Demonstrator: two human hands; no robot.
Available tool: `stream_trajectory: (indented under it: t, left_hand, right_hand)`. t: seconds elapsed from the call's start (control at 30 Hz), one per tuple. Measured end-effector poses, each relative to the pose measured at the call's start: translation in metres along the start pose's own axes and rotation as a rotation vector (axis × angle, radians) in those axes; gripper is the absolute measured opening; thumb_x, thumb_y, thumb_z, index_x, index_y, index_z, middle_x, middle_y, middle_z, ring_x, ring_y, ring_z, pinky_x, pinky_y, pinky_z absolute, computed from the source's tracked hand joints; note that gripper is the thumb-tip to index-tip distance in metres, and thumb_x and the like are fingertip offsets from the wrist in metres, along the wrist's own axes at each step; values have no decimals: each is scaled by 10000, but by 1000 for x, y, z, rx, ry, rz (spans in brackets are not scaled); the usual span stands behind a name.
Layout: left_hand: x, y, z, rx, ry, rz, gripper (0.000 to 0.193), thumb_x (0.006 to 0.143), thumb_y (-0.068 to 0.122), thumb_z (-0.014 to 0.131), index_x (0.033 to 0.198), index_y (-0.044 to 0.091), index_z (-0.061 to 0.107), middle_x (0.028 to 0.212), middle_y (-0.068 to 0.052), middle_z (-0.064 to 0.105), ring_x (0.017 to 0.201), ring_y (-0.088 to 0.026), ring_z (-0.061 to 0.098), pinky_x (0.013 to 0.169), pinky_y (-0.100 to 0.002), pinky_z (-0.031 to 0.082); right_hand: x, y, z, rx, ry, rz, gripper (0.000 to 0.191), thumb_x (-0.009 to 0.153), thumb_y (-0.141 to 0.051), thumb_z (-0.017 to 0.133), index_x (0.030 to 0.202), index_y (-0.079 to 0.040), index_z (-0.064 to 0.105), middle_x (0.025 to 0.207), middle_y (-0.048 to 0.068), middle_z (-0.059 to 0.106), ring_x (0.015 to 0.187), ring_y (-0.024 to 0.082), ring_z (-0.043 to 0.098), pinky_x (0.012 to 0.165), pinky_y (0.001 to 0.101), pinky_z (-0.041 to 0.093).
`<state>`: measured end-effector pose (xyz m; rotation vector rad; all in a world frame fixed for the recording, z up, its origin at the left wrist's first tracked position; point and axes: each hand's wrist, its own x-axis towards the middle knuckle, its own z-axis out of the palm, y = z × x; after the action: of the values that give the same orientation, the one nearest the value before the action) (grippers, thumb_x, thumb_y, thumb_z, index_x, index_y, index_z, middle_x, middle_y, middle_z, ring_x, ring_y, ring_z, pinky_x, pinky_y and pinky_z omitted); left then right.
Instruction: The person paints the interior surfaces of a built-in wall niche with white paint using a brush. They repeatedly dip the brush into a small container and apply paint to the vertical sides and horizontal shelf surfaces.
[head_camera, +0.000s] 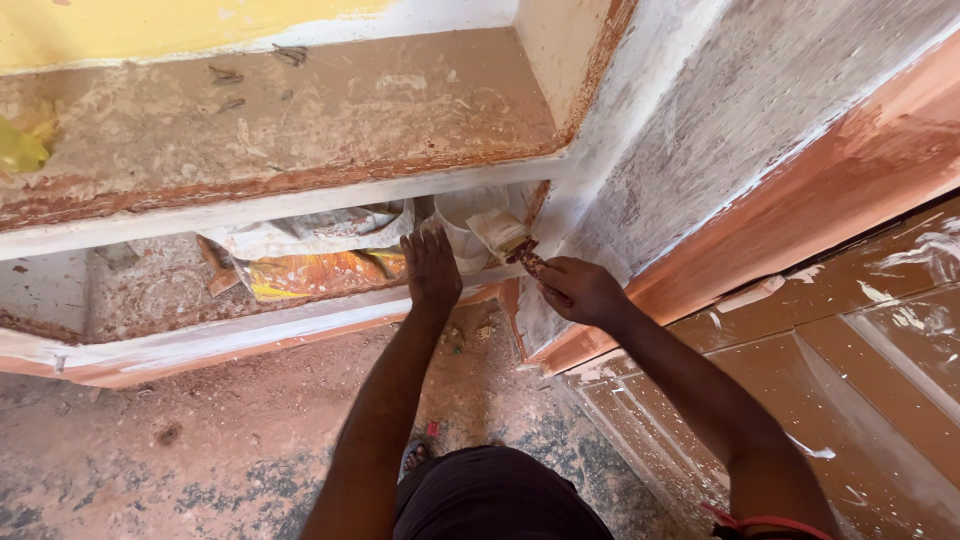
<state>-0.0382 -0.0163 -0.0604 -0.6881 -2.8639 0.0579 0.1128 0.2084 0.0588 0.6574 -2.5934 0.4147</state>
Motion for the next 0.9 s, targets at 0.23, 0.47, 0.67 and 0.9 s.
stream_trajectory:
  t: [0.23, 0.47, 0.67, 0.9]
  left_hand:
    - [-1, -3, -1, -42, 25, 7, 775, 892, 254, 576, 1558, -50, 324, 1509, -273, 447, 1404, -478, 382, 1201, -641, 141]
    - [-6, -5, 0, -100, 129, 27, 780, 836, 235, 637, 1527, -35, 396, 1469, -267, 489, 1367, -457, 434, 1202, -653, 178]
    - [-6, -10, -5, -167, 123, 31, 800, 797, 229, 690, 1507, -22, 419, 1473, -253, 485, 1344, -453, 445, 1192, -662, 195]
    - [-7, -14, -9, -169, 54, 34, 872, 785, 265, 732, 1534, -17, 387, 1471, -239, 487, 1333, -421, 468, 1204, -661, 203]
  right_hand:
    - [-16, 13, 2, 203, 201, 198, 188, 956, -177, 764, 1058, -31, 706, 924, 107, 724, 703, 169, 696, 599, 322, 564]
    - [-9, 24, 61, 917, 546, 583, 134, 1013, -133, 696, 1054, -24, 629, 949, 116, 731, 858, 183, 740, 755, 330, 640]
    - [0, 25, 78, 1367, 806, 1047, 79, 1013, -145, 596, 1017, -66, 594, 851, 135, 745, 719, 236, 739, 682, 378, 627]
    - [-19, 24, 91, 1542, 831, 1129, 240, 1046, -243, 486, 1031, -36, 605, 846, 120, 727, 762, 237, 740, 789, 422, 652]
